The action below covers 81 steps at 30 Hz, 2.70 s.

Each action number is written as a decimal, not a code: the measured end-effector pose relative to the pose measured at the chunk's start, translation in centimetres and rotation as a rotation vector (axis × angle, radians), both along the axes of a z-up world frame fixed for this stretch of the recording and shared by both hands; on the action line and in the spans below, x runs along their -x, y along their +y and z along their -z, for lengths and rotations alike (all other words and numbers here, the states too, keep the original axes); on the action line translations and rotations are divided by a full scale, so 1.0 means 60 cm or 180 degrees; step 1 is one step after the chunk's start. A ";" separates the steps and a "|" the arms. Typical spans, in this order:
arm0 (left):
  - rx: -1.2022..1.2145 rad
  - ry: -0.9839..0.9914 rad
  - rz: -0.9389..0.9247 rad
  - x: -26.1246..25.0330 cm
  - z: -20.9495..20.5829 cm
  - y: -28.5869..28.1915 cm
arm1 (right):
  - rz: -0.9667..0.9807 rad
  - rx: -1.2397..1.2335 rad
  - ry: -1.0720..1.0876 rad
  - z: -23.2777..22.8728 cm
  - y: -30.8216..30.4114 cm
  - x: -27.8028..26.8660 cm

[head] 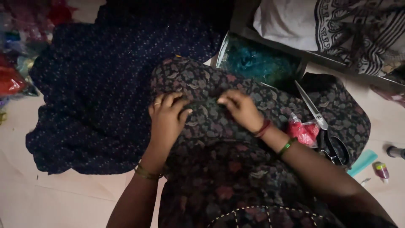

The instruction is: The person is assembling and sewing decorative red and green fabric items, possibly tassels or cloth flowers.

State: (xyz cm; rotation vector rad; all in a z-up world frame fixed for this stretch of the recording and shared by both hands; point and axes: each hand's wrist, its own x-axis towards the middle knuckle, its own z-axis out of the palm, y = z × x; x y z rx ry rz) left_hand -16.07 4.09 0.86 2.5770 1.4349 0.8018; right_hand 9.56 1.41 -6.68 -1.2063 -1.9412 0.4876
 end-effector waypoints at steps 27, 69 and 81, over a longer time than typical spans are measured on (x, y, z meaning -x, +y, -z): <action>0.3569 -0.4819 0.0026 -0.120 -0.058 0.096 | 0.0175 0.1614 0.0404 -0.285 -0.148 -0.124; 0.5586 -0.2637 0.1570 -0.282 -0.019 0.016 | 0.1134 0.1060 0.1233 -0.215 -0.078 -0.145; 0.6151 -0.2571 0.1647 -0.286 -0.055 0.026 | 0.0702 0.2344 0.1564 -0.265 -0.098 -0.190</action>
